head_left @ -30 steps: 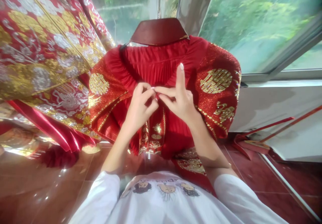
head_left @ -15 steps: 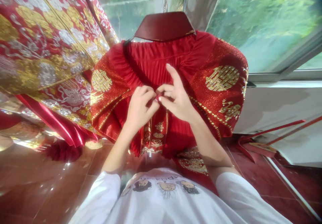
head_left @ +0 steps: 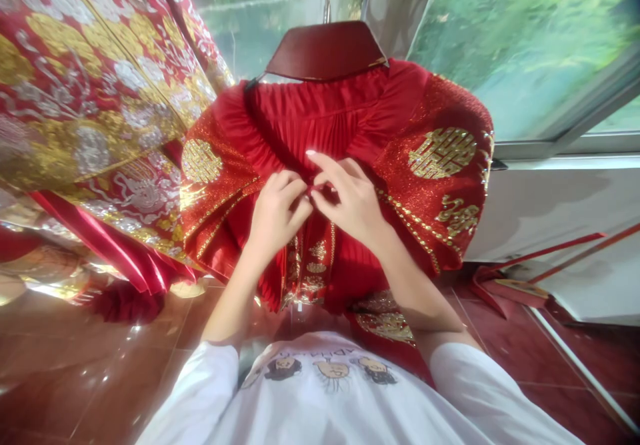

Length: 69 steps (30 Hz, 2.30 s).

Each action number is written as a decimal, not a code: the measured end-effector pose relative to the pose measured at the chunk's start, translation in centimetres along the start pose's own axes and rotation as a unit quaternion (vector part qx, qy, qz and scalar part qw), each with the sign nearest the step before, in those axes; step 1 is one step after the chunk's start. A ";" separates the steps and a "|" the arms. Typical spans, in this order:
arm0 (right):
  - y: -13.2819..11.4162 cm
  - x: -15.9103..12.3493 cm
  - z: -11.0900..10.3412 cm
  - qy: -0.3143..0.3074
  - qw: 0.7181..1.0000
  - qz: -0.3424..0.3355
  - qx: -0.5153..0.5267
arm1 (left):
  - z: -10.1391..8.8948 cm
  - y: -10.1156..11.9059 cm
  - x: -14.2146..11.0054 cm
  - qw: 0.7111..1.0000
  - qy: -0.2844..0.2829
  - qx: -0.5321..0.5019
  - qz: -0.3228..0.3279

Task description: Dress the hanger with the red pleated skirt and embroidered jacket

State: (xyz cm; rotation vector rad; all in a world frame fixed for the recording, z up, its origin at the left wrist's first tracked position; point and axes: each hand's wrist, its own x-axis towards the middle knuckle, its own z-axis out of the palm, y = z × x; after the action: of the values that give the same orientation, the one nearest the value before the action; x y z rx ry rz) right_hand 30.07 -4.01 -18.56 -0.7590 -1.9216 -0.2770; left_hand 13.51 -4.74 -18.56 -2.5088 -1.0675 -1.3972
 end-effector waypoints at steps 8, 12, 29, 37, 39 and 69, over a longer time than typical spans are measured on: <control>1.3 -1.6 3.0 0.130 0.991 -0.041 -0.019 | 0.0 0.0 0.4 0.994 0.012 -0.106 -0.015; 1.1 -1.9 3.6 0.181 0.983 -0.009 0.014 | 0.1 -0.3 0.4 0.989 0.004 -0.142 -0.034; 2.2 -3.1 -0.4 0.101 0.985 0.067 -0.120 | -0.9 -1.8 0.6 0.994 0.083 0.069 -0.034; 0.2 -1.6 1.2 0.170 0.970 0.133 0.108 | 1.3 -0.7 1.5 0.940 0.175 -0.253 -0.150; 0.0 -1.3 1.1 0.153 0.960 0.159 0.173 | 1.3 -0.9 1.7 0.925 0.166 -0.295 -0.172; 3.6 -0.9 -1.2 0.143 0.974 0.165 0.063 | -0.9 -3.5 0.5 0.983 0.122 -0.077 -0.109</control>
State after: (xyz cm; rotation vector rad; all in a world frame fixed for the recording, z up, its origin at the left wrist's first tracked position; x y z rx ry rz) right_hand 33.42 -2.11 -19.24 -0.8876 -1.4995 -0.0524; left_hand 10.87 -2.15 -18.53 -2.2900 -1.2574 -1.8586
